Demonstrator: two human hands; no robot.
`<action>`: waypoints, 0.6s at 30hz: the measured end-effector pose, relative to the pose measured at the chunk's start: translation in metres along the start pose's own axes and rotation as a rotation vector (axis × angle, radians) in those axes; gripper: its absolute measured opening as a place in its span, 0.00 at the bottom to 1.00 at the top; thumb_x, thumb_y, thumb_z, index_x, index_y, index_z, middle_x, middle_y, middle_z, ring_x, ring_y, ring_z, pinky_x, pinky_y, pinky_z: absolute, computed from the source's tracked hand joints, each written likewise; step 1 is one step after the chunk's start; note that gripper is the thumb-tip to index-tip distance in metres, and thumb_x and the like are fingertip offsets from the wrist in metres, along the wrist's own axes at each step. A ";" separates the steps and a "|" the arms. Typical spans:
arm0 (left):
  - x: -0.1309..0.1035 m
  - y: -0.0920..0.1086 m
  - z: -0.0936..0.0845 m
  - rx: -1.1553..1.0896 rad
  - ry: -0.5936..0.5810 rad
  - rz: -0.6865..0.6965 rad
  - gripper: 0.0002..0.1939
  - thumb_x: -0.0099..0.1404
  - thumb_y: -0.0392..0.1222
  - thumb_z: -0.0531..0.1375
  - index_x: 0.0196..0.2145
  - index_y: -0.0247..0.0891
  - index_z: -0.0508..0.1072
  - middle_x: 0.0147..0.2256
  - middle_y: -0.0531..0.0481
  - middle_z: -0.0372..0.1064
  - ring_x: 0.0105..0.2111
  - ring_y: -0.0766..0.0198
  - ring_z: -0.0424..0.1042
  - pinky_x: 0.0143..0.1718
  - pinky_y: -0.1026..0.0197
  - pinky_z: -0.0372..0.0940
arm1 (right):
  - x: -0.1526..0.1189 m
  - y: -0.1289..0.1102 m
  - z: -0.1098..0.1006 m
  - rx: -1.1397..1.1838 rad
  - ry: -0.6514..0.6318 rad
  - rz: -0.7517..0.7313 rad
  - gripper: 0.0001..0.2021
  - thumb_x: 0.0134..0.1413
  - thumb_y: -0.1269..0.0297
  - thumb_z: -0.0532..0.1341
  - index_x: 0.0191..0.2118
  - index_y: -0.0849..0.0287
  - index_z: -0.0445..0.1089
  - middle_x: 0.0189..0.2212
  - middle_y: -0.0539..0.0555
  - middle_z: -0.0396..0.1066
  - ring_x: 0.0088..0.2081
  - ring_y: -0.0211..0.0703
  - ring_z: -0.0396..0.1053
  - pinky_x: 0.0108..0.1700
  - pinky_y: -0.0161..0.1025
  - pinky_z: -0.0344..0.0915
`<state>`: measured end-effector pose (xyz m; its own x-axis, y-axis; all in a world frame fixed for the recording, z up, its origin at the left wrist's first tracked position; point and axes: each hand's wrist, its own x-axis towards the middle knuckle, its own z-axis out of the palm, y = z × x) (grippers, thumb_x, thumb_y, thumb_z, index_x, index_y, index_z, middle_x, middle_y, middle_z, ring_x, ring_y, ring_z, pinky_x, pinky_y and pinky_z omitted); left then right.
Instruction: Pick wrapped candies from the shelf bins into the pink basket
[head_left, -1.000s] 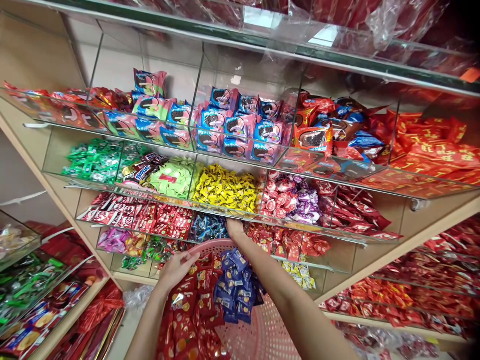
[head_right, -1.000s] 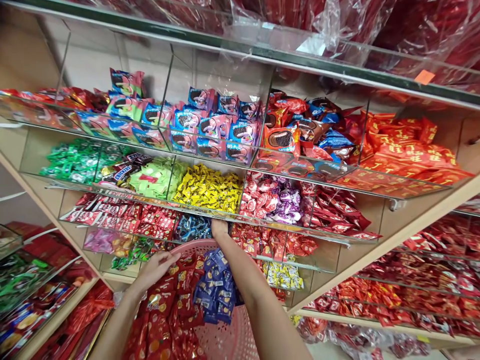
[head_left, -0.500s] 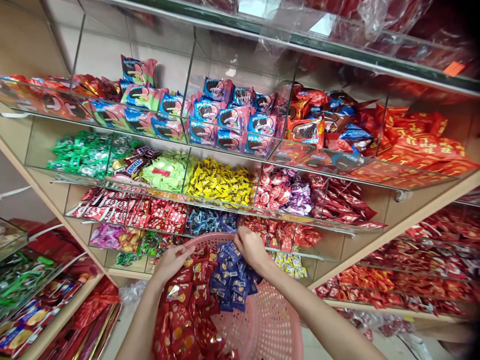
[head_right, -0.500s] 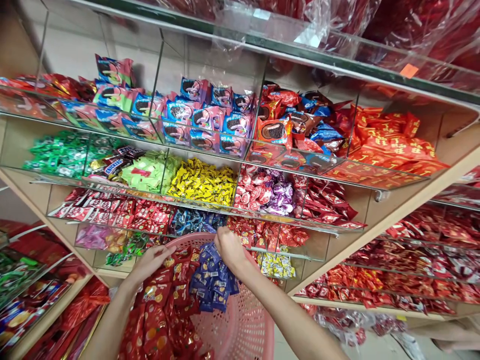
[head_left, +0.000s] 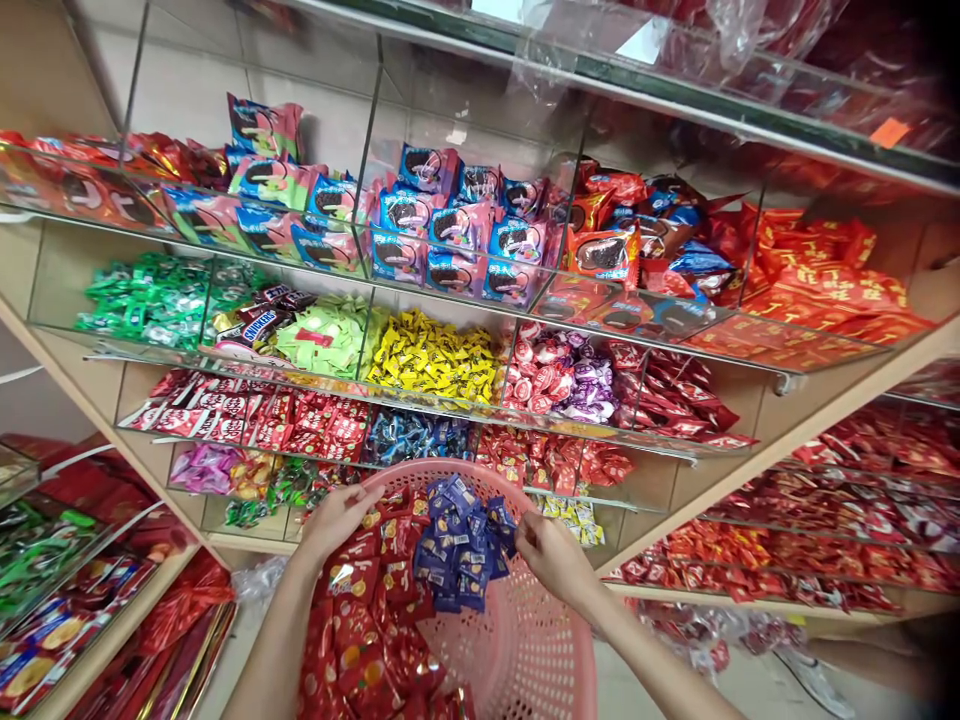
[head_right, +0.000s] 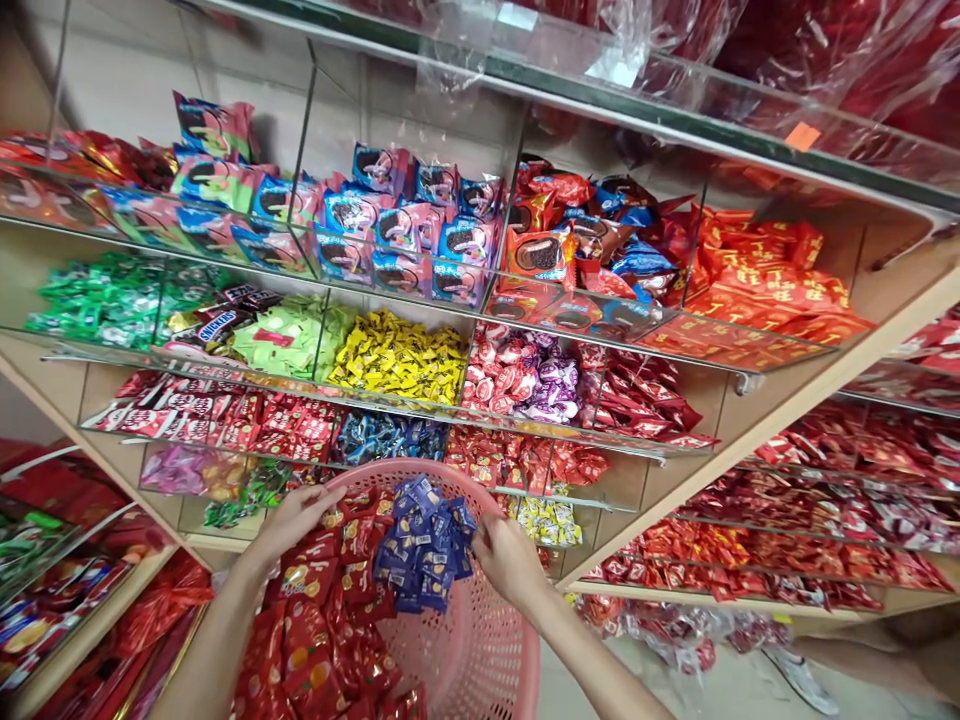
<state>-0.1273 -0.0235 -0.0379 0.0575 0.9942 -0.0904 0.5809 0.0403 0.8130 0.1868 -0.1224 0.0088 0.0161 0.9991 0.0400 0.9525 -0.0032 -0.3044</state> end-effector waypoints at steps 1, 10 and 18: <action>0.000 0.001 0.000 0.011 -0.005 -0.003 0.21 0.49 0.60 0.53 0.21 0.37 0.67 0.21 0.55 0.65 0.25 0.64 0.63 0.26 0.66 0.52 | 0.001 -0.001 0.002 -0.028 -0.011 0.012 0.08 0.50 0.69 0.50 0.24 0.60 0.62 0.21 0.50 0.65 0.24 0.35 0.62 0.26 0.32 0.46; -0.002 0.004 -0.003 -0.033 -0.030 -0.023 0.23 0.47 0.62 0.54 0.23 0.37 0.70 0.23 0.54 0.68 0.26 0.63 0.64 0.28 0.65 0.53 | 0.012 -0.005 0.011 -0.215 -0.066 0.042 0.09 0.54 0.67 0.50 0.30 0.60 0.66 0.29 0.57 0.70 0.33 0.41 0.68 0.29 0.34 0.51; -0.002 0.007 -0.004 0.072 -0.047 -0.036 0.23 0.49 0.63 0.52 0.22 0.38 0.67 0.22 0.55 0.66 0.28 0.62 0.66 0.29 0.65 0.53 | 0.021 -0.009 0.019 -0.259 -0.039 0.007 0.11 0.55 0.68 0.48 0.31 0.61 0.66 0.30 0.57 0.71 0.33 0.42 0.69 0.29 0.35 0.53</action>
<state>-0.1267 -0.0246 -0.0295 0.0722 0.9865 -0.1470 0.6398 0.0672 0.7656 0.1732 -0.1010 -0.0055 0.0165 0.9999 0.0006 0.9986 -0.0165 -0.0510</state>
